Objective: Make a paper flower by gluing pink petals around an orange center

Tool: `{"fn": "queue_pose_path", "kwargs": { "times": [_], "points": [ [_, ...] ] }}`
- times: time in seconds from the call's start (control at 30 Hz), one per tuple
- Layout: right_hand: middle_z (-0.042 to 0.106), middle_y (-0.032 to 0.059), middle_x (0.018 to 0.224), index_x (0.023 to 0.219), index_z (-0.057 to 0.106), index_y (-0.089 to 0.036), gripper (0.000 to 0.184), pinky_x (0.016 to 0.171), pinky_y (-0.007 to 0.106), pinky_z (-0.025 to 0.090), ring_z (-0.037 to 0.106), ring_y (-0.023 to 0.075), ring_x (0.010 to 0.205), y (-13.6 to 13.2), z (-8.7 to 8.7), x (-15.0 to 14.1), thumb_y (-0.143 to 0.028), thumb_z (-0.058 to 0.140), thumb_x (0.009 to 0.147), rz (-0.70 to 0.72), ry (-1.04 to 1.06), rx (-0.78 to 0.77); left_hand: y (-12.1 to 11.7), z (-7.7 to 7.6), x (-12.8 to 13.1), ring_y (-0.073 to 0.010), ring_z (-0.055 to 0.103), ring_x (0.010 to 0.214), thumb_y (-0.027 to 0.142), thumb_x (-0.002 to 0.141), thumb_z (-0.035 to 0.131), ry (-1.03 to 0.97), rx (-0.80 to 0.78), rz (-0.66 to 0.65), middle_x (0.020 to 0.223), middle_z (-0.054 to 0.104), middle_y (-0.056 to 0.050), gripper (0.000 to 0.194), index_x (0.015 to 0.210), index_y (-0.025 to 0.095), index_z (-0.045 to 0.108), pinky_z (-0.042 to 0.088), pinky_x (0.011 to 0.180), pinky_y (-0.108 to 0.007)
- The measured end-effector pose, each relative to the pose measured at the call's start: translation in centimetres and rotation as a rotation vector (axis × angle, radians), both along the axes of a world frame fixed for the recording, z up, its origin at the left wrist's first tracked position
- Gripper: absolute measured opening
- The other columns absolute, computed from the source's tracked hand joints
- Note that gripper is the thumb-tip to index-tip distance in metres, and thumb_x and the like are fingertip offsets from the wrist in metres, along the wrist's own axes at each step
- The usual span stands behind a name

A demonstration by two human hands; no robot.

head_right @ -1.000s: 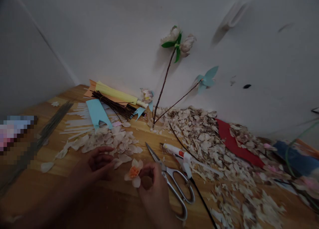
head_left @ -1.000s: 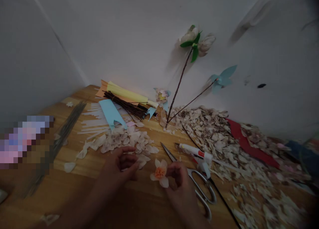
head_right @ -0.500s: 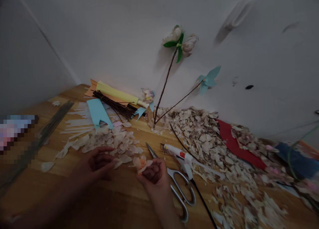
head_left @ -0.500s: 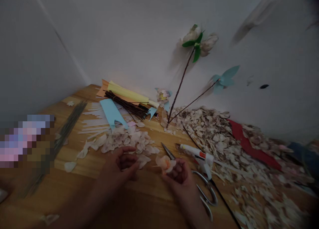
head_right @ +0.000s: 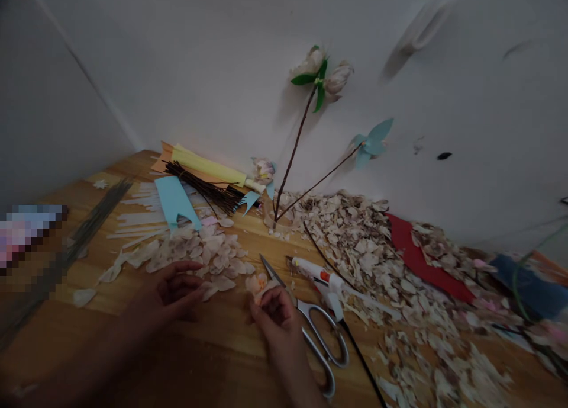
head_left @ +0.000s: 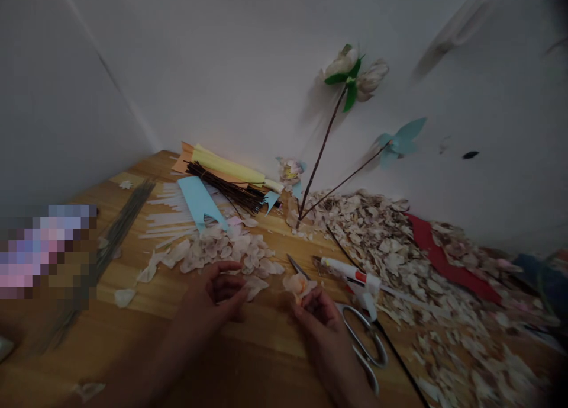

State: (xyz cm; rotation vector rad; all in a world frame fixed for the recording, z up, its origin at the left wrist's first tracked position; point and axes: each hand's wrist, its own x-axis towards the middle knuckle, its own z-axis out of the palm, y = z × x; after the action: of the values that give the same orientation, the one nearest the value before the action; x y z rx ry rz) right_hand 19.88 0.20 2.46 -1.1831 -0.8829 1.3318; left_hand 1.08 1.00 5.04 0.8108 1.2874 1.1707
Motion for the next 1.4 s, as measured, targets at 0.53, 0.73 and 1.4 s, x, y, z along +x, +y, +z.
{"fn": "queue_pose_path", "kwargs": {
  "times": [0.53, 0.73, 1.4],
  "points": [
    [0.062, -0.0009, 0.063, 0.066, 0.061, -0.022, 0.015, 0.054, 0.025, 0.048, 0.058, 0.0156, 0.058, -0.3, 0.2, 0.3, -0.029, 0.073, 0.060, -0.117, -0.367, 0.191, -0.1, -0.6, 0.0, -0.0180, 0.064, 0.065, 0.029, 0.055, 0.078, -0.085, -0.089, -0.095, 0.069, 0.063, 0.001, 0.047, 0.094, 0.018, 0.054, 0.055, 0.045, -0.027],
    [0.065, -0.0004, 0.066, 0.071, 0.062, -0.023, 0.015, 0.056, 0.027, 0.050, 0.060, 0.0170, 0.061, -0.5, 0.4, -0.2, -0.021, 0.069, 0.057, -0.207, -0.412, 0.258, -0.2, -1.4, 0.1, -0.0166, 0.067, 0.064, 0.027, 0.056, 0.079, -0.099, -0.051, -0.108, 0.067, 0.067, 0.000, 0.045, 0.093, 0.017, 0.055, 0.053, 0.054, -0.024],
    [0.048, -0.0063, 0.051, 0.056, 0.048, -0.022, 0.025, 0.043, 0.021, 0.039, 0.045, 0.0112, 0.047, -0.5, 0.1, -1.4, -0.032, 0.071, 0.056, -0.019, -0.322, 0.034, -0.1, -1.7, 0.3, -0.0161, 0.067, 0.062, 0.026, 0.055, 0.079, -0.103, -0.079, -0.096, 0.066, 0.070, 0.000, 0.043, 0.090, 0.017, 0.056, 0.051, 0.055, -0.024]
  ]
}}
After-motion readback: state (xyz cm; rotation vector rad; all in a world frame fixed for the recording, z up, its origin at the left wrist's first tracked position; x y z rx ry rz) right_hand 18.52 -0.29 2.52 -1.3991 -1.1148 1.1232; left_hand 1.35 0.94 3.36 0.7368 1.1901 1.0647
